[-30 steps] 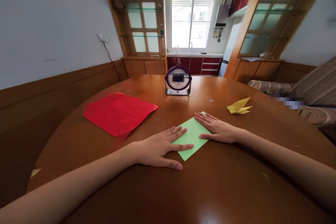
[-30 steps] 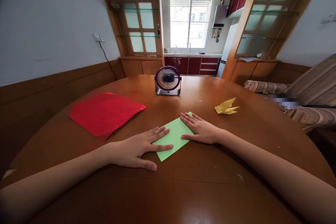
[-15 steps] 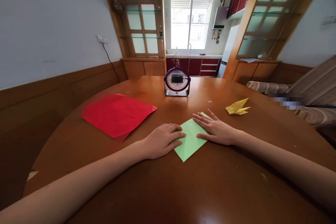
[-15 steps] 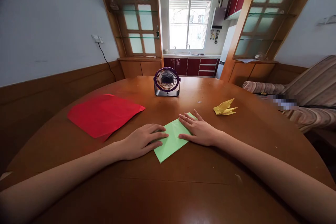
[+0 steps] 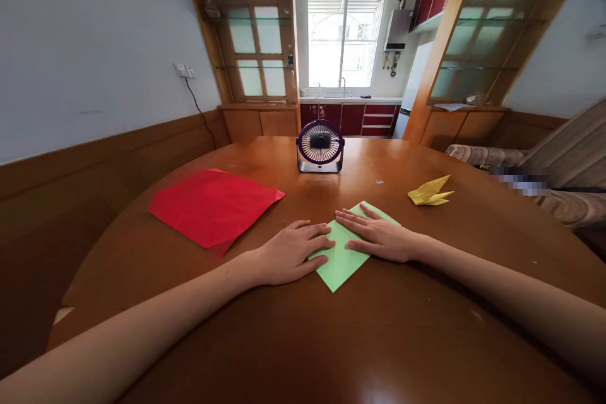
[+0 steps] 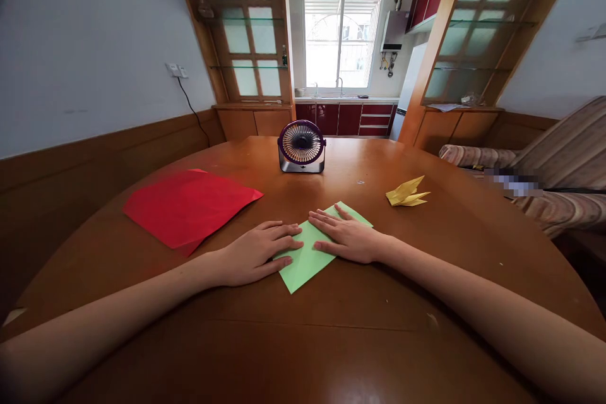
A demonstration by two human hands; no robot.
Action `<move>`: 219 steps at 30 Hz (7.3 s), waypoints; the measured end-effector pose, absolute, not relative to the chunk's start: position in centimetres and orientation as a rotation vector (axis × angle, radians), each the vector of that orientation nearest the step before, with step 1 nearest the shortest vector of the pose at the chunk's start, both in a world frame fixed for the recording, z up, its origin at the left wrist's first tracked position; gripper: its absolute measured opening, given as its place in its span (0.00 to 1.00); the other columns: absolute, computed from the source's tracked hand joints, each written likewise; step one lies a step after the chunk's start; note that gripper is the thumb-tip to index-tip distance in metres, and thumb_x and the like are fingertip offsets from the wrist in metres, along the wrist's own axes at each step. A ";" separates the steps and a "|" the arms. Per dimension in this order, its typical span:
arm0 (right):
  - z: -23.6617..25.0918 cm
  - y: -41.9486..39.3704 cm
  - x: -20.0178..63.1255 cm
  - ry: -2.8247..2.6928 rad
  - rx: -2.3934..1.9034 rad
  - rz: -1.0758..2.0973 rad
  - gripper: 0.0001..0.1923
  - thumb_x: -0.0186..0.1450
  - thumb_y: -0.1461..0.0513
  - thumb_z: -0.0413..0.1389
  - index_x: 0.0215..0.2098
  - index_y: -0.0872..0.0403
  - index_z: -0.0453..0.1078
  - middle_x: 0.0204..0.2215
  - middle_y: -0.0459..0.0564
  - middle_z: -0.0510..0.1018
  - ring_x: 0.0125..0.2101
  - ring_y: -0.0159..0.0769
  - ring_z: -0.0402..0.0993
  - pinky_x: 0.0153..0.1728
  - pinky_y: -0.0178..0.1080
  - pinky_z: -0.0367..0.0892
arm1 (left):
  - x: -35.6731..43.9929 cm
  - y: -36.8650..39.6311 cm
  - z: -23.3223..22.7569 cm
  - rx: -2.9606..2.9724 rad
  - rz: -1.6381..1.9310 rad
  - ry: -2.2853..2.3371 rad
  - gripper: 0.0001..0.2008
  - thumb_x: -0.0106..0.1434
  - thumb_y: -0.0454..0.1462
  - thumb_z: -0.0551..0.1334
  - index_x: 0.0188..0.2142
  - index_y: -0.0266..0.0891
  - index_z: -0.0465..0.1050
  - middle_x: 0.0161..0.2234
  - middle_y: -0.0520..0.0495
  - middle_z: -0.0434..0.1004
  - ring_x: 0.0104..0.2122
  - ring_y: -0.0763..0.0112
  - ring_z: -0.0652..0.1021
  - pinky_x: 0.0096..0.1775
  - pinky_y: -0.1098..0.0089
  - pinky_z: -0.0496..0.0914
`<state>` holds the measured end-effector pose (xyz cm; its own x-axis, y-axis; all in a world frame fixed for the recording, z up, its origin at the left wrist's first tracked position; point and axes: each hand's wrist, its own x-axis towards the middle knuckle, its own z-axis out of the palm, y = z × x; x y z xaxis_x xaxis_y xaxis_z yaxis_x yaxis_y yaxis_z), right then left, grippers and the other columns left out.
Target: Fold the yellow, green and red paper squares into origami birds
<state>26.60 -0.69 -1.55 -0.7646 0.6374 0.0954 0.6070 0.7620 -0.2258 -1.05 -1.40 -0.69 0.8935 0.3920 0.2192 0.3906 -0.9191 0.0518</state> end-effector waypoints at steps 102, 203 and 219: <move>-1.5 -1.9 25.4 -2.268 -1.195 0.403 0.14 0.69 0.61 0.48 0.44 0.53 0.74 0.35 0.49 0.73 0.29 0.32 0.67 0.33 0.36 0.63 | -1.6 -1.7 -0.8 2.271 0.670 1.070 0.09 0.55 0.40 0.70 0.36 0.43 0.80 0.54 0.42 0.69 0.58 0.54 0.68 0.58 0.55 0.63; -1.8 -1.5 25.2 -2.362 -1.271 0.261 0.18 0.70 0.61 0.47 0.53 0.49 0.73 0.35 0.51 0.74 0.32 0.35 0.70 0.36 0.38 0.65 | -1.3 -1.0 -1.2 2.658 0.305 0.677 0.19 0.73 0.39 0.48 0.60 0.54 0.64 0.67 0.53 0.51 0.67 0.66 0.50 0.66 0.54 0.43; -1.9 -1.4 25.3 -2.367 -1.287 0.244 0.18 0.70 0.61 0.47 0.52 0.49 0.74 0.34 0.51 0.73 0.32 0.35 0.70 0.37 0.38 0.65 | 1.2 0.1 -0.9 2.991 0.531 0.727 0.14 0.72 0.41 0.50 0.49 0.42 0.71 0.42 0.48 0.76 0.45 0.65 0.74 0.59 0.56 0.57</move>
<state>25.33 -1.39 -1.94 -0.4751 0.8315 0.2880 0.7554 0.5532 -0.3512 1.16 0.08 -0.88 0.8339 0.4489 0.3212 0.4429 -0.8914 0.0962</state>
